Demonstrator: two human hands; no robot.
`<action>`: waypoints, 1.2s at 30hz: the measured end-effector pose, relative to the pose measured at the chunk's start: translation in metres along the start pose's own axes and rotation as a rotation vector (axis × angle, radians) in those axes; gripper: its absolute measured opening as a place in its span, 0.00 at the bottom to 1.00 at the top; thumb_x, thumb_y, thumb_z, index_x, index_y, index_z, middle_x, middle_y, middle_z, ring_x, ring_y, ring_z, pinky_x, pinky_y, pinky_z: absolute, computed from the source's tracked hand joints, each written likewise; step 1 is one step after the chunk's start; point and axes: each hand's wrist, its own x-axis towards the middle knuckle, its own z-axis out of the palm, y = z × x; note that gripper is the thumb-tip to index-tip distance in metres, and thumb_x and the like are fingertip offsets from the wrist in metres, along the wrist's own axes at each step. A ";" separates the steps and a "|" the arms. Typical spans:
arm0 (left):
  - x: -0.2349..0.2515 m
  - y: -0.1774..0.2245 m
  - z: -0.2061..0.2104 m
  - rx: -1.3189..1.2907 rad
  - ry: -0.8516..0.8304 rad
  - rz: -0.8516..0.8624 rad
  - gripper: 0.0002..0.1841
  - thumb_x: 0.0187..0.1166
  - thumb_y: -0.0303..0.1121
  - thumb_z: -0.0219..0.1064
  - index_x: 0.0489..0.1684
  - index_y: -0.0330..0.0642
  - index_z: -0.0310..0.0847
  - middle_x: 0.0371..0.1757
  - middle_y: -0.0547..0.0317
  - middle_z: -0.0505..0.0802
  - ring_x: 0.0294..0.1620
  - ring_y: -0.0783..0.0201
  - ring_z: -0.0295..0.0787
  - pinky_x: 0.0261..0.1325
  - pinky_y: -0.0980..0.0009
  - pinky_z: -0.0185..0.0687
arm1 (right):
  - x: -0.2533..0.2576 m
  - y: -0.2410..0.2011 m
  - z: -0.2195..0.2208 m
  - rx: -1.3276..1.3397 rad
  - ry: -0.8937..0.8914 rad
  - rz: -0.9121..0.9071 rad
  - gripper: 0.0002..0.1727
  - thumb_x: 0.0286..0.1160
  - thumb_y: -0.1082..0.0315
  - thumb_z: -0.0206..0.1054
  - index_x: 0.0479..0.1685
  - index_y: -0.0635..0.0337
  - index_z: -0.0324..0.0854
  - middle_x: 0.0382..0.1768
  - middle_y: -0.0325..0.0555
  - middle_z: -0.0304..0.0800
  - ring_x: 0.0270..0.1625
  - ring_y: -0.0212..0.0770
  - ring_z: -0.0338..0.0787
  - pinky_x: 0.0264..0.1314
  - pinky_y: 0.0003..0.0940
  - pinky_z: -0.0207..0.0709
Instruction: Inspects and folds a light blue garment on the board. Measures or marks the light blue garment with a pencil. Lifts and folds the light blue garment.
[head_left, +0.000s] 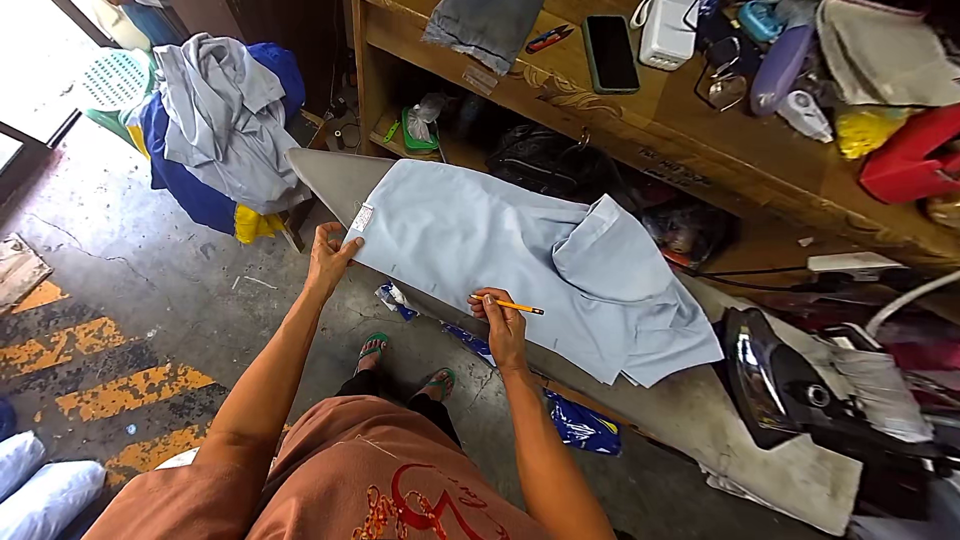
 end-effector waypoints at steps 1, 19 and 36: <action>0.005 -0.001 0.001 0.009 0.003 0.039 0.32 0.78 0.35 0.76 0.78 0.42 0.64 0.39 0.50 0.92 0.33 0.61 0.92 0.41 0.64 0.92 | 0.000 0.000 0.000 0.000 -0.002 -0.003 0.20 0.92 0.66 0.47 0.56 0.67 0.84 0.42 0.44 0.95 0.44 0.31 0.94 0.51 0.26 0.88; 0.045 0.086 0.049 1.064 -0.198 -0.023 0.26 0.83 0.47 0.68 0.66 0.33 0.78 0.59 0.29 0.89 0.64 0.29 0.86 0.61 0.27 0.75 | -0.002 0.001 0.002 0.002 0.009 0.009 0.19 0.92 0.65 0.48 0.56 0.68 0.84 0.44 0.44 0.96 0.46 0.31 0.94 0.52 0.27 0.88; 0.073 0.078 0.040 1.221 -0.096 0.419 0.24 0.90 0.49 0.57 0.65 0.34 0.75 0.49 0.30 0.91 0.48 0.28 0.91 0.47 0.30 0.81 | 0.016 -0.003 0.024 -0.034 0.068 -0.016 0.19 0.92 0.62 0.49 0.55 0.63 0.86 0.42 0.44 0.96 0.45 0.33 0.95 0.54 0.31 0.89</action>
